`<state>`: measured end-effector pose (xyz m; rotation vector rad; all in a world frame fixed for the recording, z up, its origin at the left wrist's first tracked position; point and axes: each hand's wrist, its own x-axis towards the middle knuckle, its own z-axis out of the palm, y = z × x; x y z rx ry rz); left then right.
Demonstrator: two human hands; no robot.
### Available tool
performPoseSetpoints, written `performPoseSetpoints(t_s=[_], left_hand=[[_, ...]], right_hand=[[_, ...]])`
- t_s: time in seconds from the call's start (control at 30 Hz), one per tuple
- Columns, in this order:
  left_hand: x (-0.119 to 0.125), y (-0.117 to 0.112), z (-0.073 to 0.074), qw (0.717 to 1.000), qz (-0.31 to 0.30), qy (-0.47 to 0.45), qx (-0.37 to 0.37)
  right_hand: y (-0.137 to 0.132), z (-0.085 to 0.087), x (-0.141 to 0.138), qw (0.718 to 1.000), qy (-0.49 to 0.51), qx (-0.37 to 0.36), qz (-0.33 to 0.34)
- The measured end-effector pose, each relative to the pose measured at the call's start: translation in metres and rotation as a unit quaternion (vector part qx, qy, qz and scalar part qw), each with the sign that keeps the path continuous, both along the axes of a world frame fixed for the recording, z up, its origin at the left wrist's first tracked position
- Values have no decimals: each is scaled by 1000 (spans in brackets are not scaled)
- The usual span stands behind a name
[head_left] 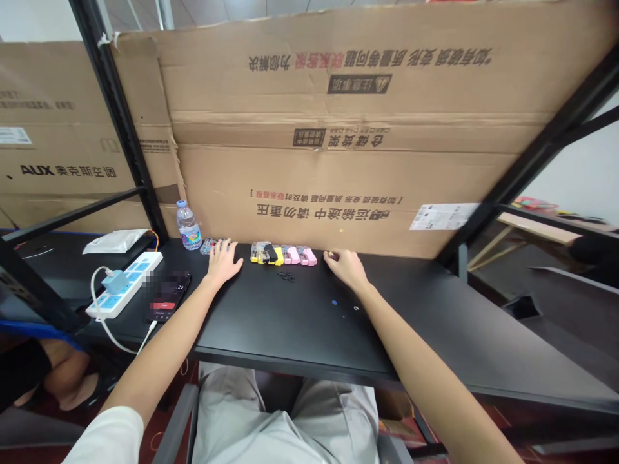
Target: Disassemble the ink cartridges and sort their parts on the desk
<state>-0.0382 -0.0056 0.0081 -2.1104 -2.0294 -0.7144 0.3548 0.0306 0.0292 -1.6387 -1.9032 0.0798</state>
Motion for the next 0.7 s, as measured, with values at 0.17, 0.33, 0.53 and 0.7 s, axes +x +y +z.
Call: performPoseSetpoints(t_s=[0.17, 0.33, 0.53, 0.7], left_hand=[[24, -11, 7, 987, -155, -22, 37], [40, -16, 1, 989, -148, -17, 2], [34, -12, -6, 990, -141, -19, -8], [34, -9, -9, 988, -147, -34, -13]], right_hand=[[-17, -2, -35, 994, -68, 55, 59], [-22, -6, -88, 949, -216, 150, 173], [-6, -1, -136, 919, -309, 143, 199], [3, 5, -145, 901, -333, 160, 226]])
